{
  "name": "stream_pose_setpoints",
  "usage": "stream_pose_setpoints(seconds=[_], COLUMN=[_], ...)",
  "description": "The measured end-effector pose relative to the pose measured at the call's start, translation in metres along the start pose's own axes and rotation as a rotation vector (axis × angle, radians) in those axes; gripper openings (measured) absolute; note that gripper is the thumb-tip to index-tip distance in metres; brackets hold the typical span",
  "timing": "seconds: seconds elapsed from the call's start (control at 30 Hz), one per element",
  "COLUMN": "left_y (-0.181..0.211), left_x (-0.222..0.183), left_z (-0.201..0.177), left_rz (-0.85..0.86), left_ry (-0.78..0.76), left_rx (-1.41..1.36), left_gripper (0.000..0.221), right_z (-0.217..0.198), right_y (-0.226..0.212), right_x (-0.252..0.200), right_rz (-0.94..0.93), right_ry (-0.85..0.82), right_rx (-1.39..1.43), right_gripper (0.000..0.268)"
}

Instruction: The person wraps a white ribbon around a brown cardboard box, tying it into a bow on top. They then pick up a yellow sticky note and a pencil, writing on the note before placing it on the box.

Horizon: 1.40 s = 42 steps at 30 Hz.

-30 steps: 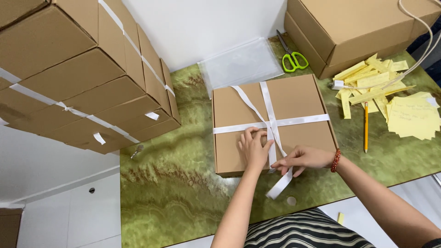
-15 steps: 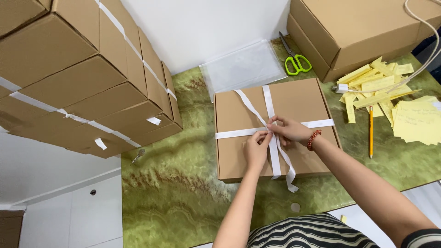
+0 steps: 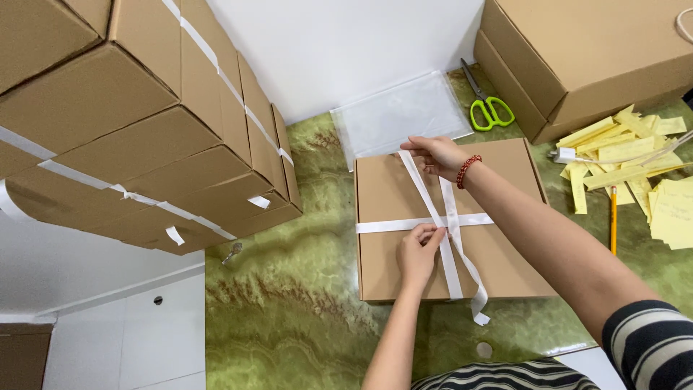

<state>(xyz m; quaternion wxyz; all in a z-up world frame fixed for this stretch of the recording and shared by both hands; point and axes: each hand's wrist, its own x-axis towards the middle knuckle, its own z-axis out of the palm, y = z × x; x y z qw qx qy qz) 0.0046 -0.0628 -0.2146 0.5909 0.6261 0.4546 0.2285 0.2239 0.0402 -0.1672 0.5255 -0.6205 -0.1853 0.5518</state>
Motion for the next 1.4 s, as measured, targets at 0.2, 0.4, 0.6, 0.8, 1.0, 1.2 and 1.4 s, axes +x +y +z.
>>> stream_pose_setpoints(seconds=[0.2, 0.4, 0.6, 0.8, 1.0, 1.2, 1.4], left_y=[0.007, 0.004, 0.002, -0.014, -0.013, -0.013, 0.000], left_x=[-0.008, -0.011, -0.009, -0.002, -0.005, -0.001, -0.010], left_z=[-0.004, 0.002, 0.002, 0.005, 0.004, 0.005, -0.001], left_rz=[-0.032, -0.042, -0.022, -0.011, -0.051, -0.059, -0.061], left_ry=[-0.023, -0.022, -0.018, -0.021, -0.037, -0.039, -0.046], left_rx=[-0.087, -0.161, -0.203, -0.238, -0.221, -0.246, -0.292], left_gripper=[0.013, 0.011, 0.011, 0.014, 0.010, 0.011, 0.010], right_z=[0.005, 0.031, 0.033, 0.028, 0.023, 0.039, 0.030], right_y=[0.002, -0.012, -0.018, -0.014, -0.007, -0.033, -0.036], right_x=[0.001, -0.040, -0.051, -0.034, -0.010, -0.018, -0.003], right_rz=[0.000, -0.148, -0.172, -0.206, -0.122, -0.181, -0.360], right_ry=[0.031, 0.020, -0.009, -0.039, -0.093, -0.015, 0.034], right_rx=[0.015, 0.017, 0.106, 0.158, 0.177, 0.038, 0.134], right_gripper=[0.040, 0.030, 0.040, 0.047, 0.048, 0.043, 0.041])
